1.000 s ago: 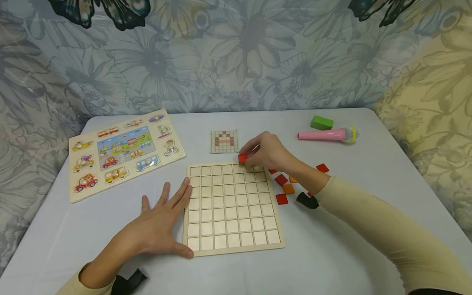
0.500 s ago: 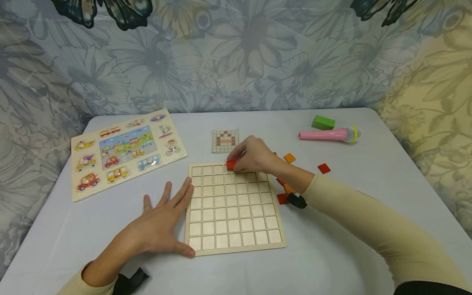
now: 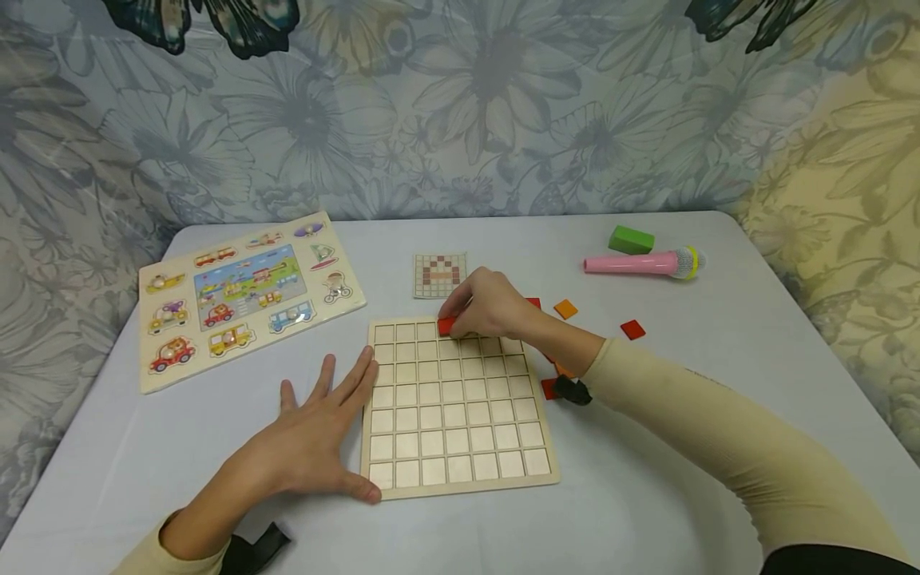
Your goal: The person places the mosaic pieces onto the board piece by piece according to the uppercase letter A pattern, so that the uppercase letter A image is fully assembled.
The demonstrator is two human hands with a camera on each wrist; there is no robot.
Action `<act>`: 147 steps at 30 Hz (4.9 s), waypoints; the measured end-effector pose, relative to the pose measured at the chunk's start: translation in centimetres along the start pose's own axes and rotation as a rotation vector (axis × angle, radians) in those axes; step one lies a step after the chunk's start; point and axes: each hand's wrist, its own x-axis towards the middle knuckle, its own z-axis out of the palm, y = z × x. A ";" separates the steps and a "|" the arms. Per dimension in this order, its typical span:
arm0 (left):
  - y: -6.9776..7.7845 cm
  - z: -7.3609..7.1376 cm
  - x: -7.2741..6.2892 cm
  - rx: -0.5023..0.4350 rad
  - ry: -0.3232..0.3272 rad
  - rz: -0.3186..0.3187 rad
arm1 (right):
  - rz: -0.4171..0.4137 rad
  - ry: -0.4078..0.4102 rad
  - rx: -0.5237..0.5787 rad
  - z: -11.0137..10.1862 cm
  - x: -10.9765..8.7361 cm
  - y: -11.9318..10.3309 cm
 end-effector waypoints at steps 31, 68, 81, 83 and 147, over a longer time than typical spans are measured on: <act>0.0 0.0 0.0 0.022 0.006 0.003 | -0.054 0.006 -0.073 0.4 0.2 -0.3; 0.0 0.0 0.0 0.018 0.003 0.008 | -0.067 0.083 0.120 -5.2 -2.7 3.2; 0.1 -0.1 -0.1 0.020 0.009 0.004 | 0.055 0.139 0.039 -7.7 -3.6 6.6; 0.1 -0.1 -0.1 0.016 0.005 0.002 | 0.071 0.139 0.025 -7.9 -3.6 7.0; 0.0 0.1 0.0 0.000 -0.011 -0.002 | 0.142 0.135 0.005 -7.2 -3.8 7.1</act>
